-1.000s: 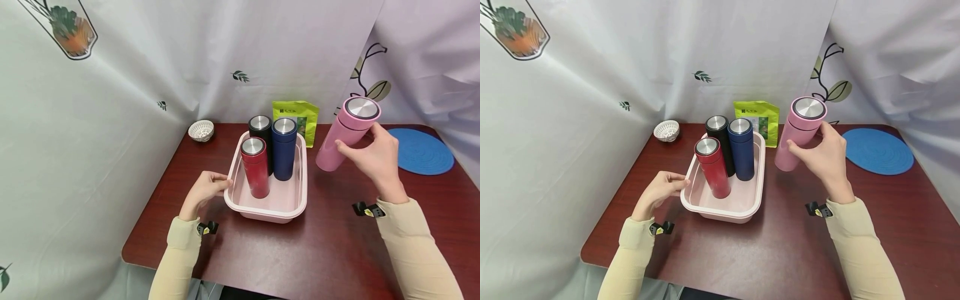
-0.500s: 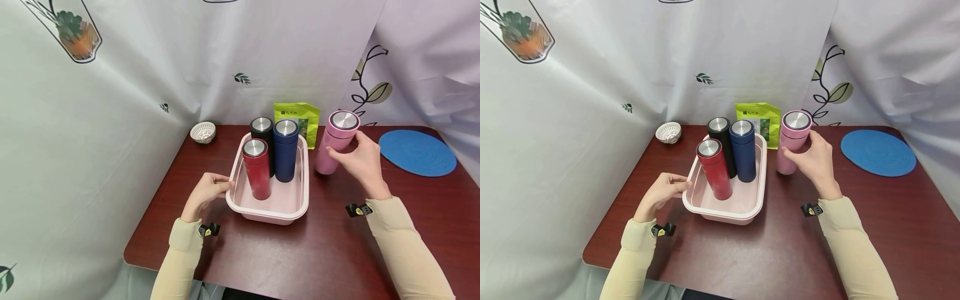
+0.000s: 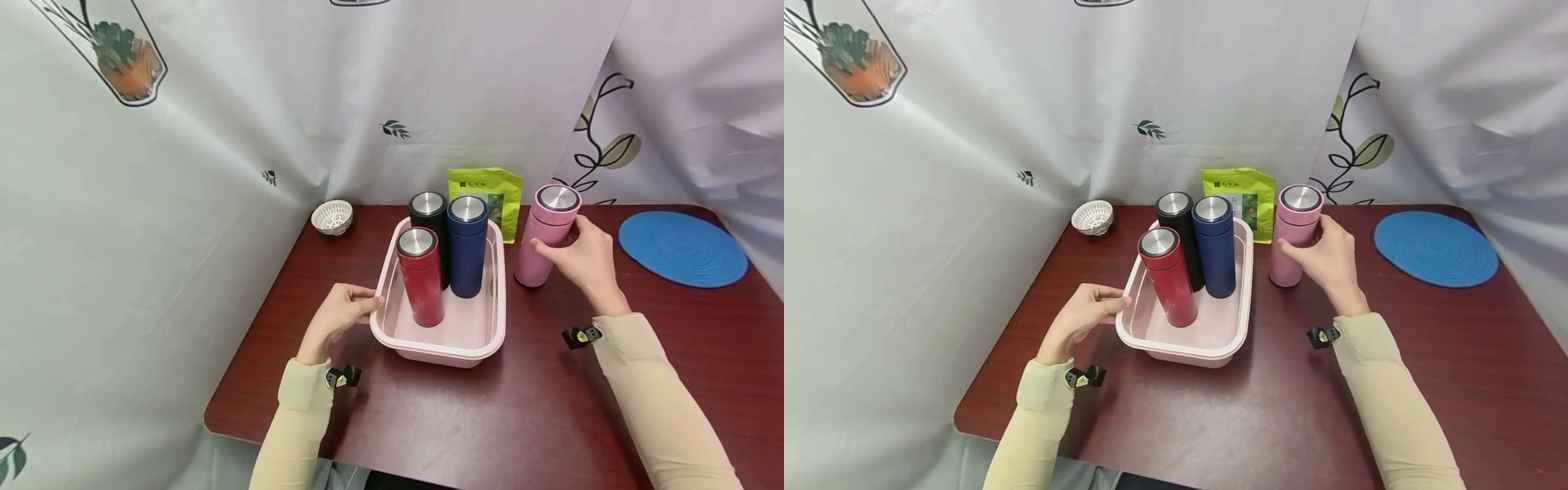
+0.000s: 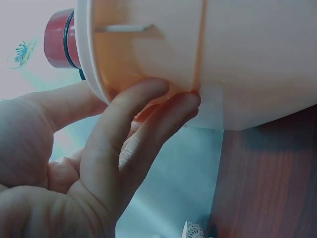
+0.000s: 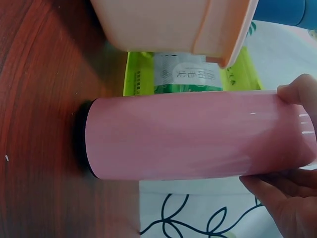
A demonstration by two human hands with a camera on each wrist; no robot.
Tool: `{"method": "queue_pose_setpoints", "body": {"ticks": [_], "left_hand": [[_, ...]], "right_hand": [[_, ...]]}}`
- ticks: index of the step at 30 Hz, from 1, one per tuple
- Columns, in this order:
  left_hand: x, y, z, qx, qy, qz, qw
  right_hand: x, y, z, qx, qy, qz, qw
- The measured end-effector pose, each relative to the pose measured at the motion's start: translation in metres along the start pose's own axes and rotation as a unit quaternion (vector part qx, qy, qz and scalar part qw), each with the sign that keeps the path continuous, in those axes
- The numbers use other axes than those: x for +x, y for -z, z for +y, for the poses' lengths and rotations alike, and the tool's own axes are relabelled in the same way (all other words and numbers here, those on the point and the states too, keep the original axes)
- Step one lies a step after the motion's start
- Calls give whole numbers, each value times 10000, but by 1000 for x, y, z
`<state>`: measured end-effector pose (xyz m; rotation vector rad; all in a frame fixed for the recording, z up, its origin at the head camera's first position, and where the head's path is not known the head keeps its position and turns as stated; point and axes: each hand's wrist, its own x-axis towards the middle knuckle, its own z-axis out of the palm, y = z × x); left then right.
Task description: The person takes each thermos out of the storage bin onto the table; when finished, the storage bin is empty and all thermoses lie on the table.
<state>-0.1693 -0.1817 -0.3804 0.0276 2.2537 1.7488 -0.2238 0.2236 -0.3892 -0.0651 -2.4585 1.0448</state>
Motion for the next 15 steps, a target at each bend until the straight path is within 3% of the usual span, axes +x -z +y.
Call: {"method": "queue_pose_setpoints", "body": {"ticks": [15], "left_hand": [[0, -1, -2, -61, 7, 15, 10000]], "right_hand": [[4, -3, 6, 61, -129, -291, 9995]]}}
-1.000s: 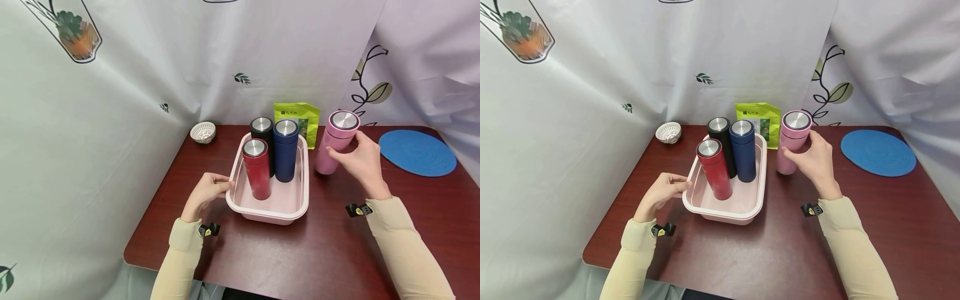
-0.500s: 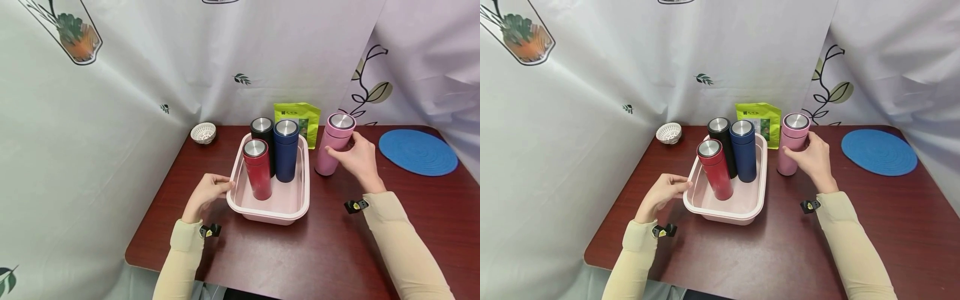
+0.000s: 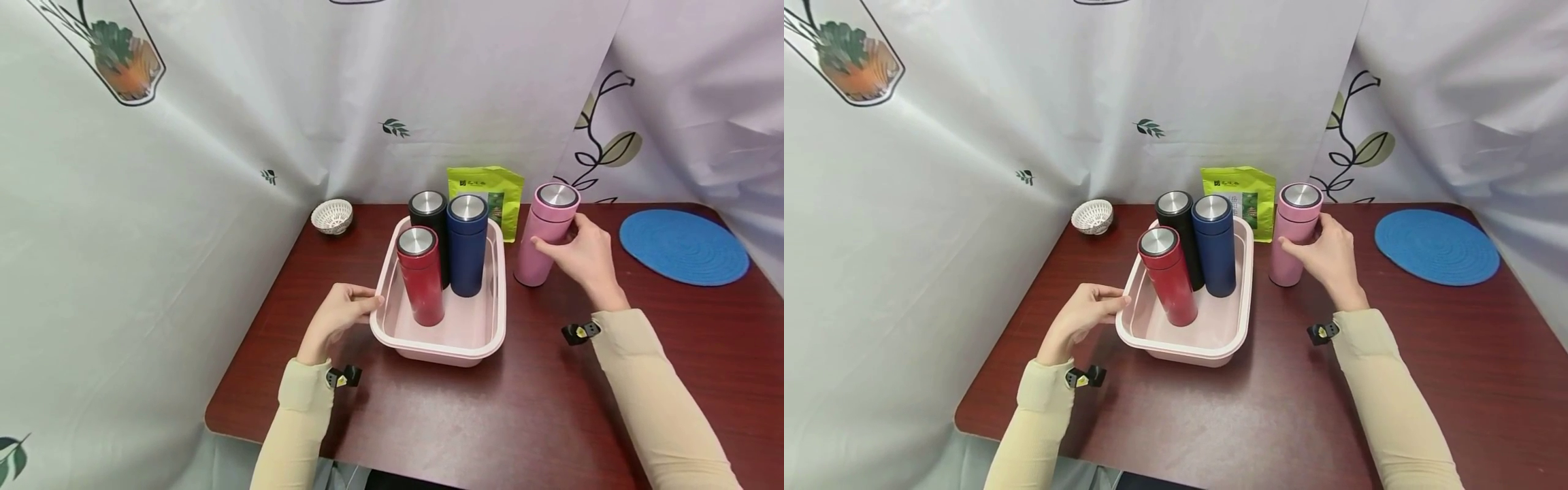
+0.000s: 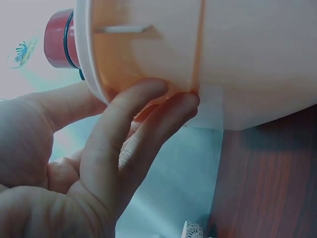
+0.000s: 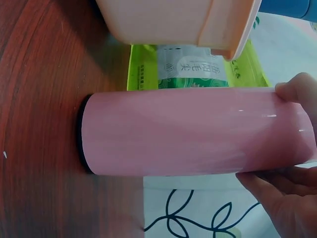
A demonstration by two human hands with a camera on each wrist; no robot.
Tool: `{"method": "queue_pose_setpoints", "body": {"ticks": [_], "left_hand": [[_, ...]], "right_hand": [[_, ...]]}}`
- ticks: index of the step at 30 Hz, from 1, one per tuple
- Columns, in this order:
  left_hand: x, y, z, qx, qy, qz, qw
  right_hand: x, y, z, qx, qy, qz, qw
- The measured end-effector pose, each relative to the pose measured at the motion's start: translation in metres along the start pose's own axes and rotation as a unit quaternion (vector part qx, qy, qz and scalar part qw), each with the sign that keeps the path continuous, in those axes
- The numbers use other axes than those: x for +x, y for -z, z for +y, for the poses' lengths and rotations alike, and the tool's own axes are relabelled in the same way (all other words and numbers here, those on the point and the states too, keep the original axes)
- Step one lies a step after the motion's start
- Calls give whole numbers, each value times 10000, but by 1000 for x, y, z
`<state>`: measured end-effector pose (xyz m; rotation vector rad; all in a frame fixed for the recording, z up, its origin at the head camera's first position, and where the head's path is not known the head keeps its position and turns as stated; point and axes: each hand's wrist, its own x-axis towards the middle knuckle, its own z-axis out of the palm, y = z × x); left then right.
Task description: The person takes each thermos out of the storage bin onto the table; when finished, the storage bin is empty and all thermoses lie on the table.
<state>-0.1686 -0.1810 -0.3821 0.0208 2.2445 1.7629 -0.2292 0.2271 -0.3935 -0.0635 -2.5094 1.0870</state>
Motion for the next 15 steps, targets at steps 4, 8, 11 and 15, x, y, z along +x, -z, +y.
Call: {"method": "queue_pose_setpoints", "body": {"ticks": [4, 8, 11, 15], "left_hand": [[0, -1, -2, 77, 8, -5, 10000], [-1, -1, -2, 99, 37, 41, 9999], [-2, 0, -1, 56, 35, 56, 10000], [-1, 0, 1, 42, -4, 10, 10000]], "right_hand": [[-1, 3, 1, 62, -110, -266, 9996], [-2, 5, 0, 58, -164, -535, 9984], [-1, 7, -3, 72, -206, -654, 9976], [-2, 12, -10, 195, -304, -564, 9978]]}}
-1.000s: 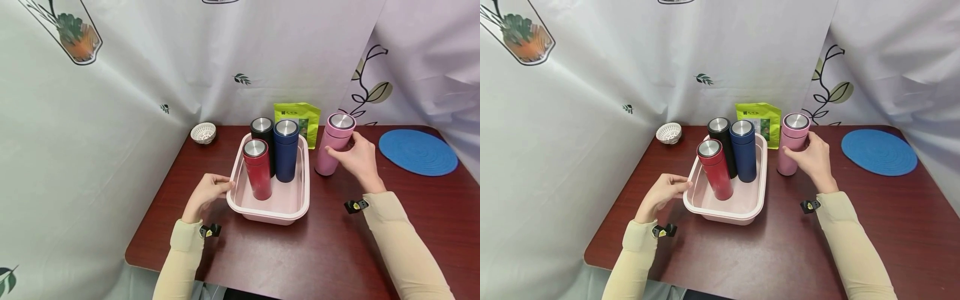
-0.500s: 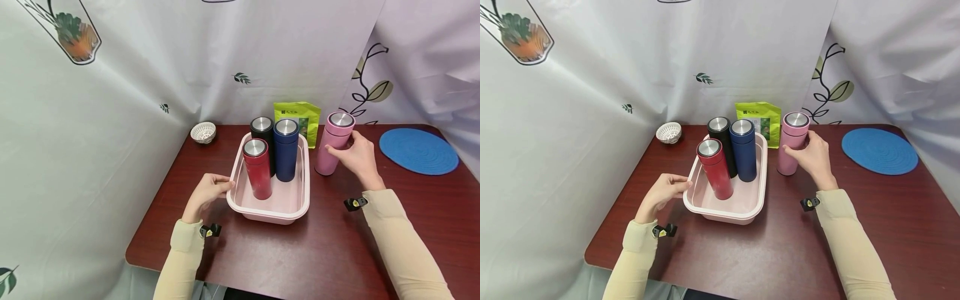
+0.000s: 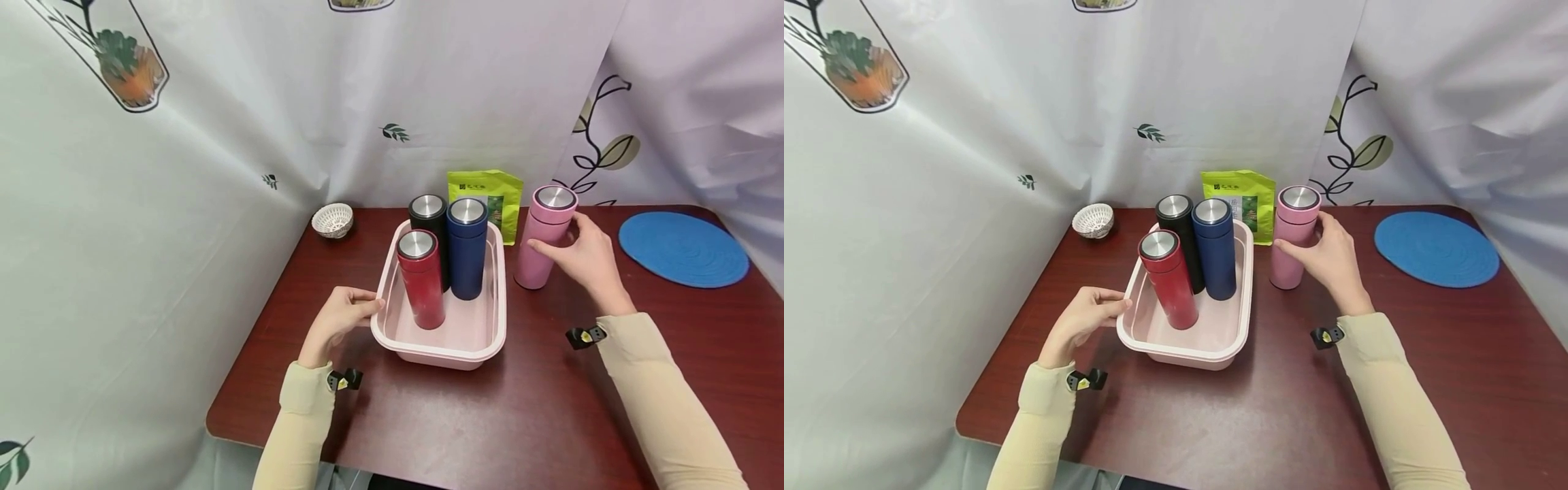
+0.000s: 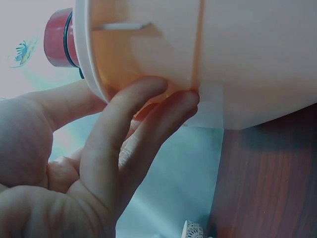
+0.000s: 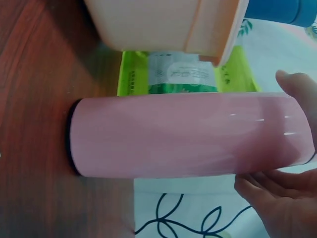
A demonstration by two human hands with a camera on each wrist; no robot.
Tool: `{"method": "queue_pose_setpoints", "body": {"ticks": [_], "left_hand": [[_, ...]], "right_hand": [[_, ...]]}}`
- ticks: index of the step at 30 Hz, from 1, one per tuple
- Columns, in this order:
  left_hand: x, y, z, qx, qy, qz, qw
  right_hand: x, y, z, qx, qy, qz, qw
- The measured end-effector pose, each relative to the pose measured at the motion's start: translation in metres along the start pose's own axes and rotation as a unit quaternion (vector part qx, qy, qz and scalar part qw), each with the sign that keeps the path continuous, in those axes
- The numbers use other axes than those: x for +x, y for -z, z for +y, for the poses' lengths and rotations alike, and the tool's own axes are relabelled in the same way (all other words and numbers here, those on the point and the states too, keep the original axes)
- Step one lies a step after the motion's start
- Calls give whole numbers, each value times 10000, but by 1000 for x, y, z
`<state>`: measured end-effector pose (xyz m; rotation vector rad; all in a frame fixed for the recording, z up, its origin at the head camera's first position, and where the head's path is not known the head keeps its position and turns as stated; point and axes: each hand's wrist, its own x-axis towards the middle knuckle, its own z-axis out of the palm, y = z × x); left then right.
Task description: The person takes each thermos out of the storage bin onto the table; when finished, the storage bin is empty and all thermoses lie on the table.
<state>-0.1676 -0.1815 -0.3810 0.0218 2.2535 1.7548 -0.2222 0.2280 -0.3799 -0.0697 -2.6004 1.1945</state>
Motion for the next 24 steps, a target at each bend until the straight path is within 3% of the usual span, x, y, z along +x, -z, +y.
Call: {"method": "queue_pose_setpoints", "body": {"ticks": [6, 15, 19, 24], "left_hand": [[-1, 0, -1, -89, -47, -72, 9999], [-2, -1, -2, -102, -15, -42, 9999], [-2, -1, -1, -91, -1, -44, 9999], [1, 0, -1, -62, 4, 8, 10000]], "right_hand": [[-2, 6, -8, 317, 102, 446, 9984], [-12, 8, -7, 372, 34, 594, 9975], [-20, 10, -8, 556, 81, 1057, 9928], [-28, 14, -17, 981, 344, 1734, 9793]]}}
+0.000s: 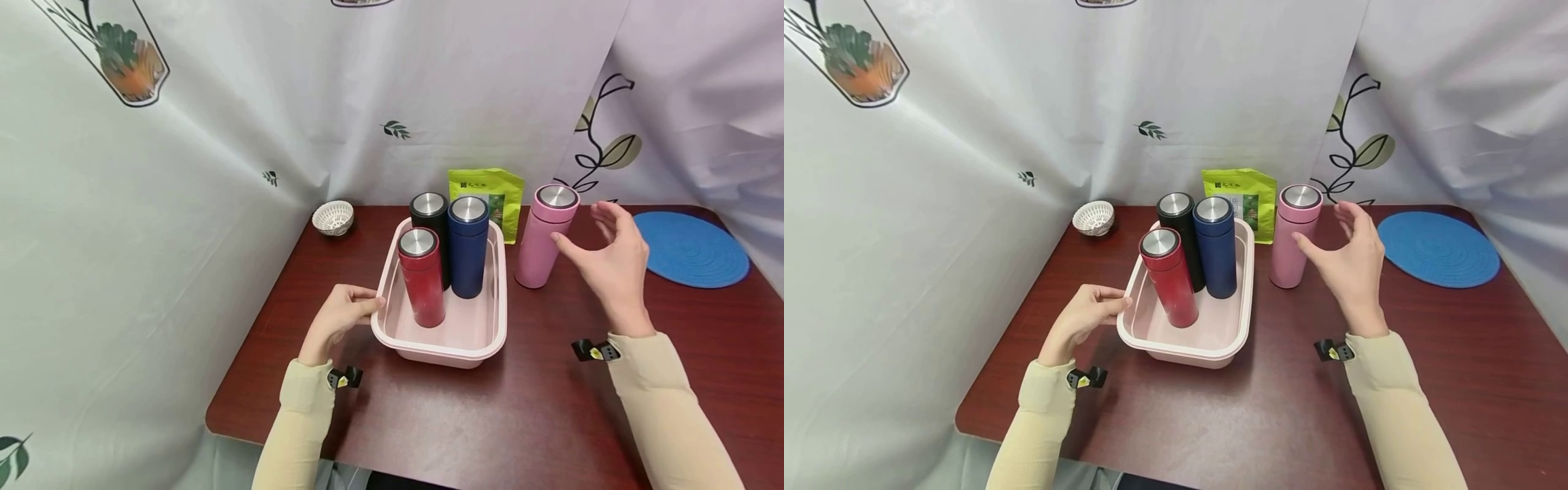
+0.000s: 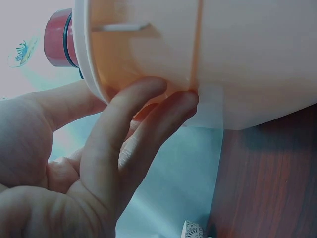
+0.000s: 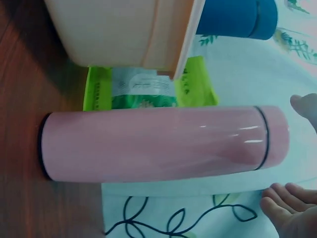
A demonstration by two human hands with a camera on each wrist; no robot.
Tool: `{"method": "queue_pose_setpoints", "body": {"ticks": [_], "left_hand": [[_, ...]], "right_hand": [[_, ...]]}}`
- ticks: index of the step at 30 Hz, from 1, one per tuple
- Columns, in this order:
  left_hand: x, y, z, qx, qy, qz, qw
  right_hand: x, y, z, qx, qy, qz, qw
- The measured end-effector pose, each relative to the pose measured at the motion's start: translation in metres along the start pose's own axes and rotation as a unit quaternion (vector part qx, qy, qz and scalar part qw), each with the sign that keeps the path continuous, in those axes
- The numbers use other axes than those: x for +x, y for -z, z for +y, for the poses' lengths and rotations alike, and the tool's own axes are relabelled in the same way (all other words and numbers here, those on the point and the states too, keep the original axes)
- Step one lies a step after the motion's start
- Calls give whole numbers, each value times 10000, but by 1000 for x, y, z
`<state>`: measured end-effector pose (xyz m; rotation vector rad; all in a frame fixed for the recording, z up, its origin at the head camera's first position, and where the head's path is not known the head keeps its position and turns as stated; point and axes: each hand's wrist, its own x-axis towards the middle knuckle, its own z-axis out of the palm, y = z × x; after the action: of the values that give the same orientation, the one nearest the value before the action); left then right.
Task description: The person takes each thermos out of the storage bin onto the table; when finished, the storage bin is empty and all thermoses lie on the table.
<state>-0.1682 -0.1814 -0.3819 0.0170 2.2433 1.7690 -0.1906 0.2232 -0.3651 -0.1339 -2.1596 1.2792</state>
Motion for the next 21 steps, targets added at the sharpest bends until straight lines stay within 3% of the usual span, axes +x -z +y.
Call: {"method": "queue_pose_setpoints", "body": {"ticks": [10, 21], "left_hand": [[1, 1, 1, 100, -46, 32, 9999], [0, -1, 0, -18, 30, 43, 10000]], "right_hand": [[-9, -8, -20, 659, 741, 242, 9948], [-24, -39, -30, 700, 1095, -333, 9910]]}}
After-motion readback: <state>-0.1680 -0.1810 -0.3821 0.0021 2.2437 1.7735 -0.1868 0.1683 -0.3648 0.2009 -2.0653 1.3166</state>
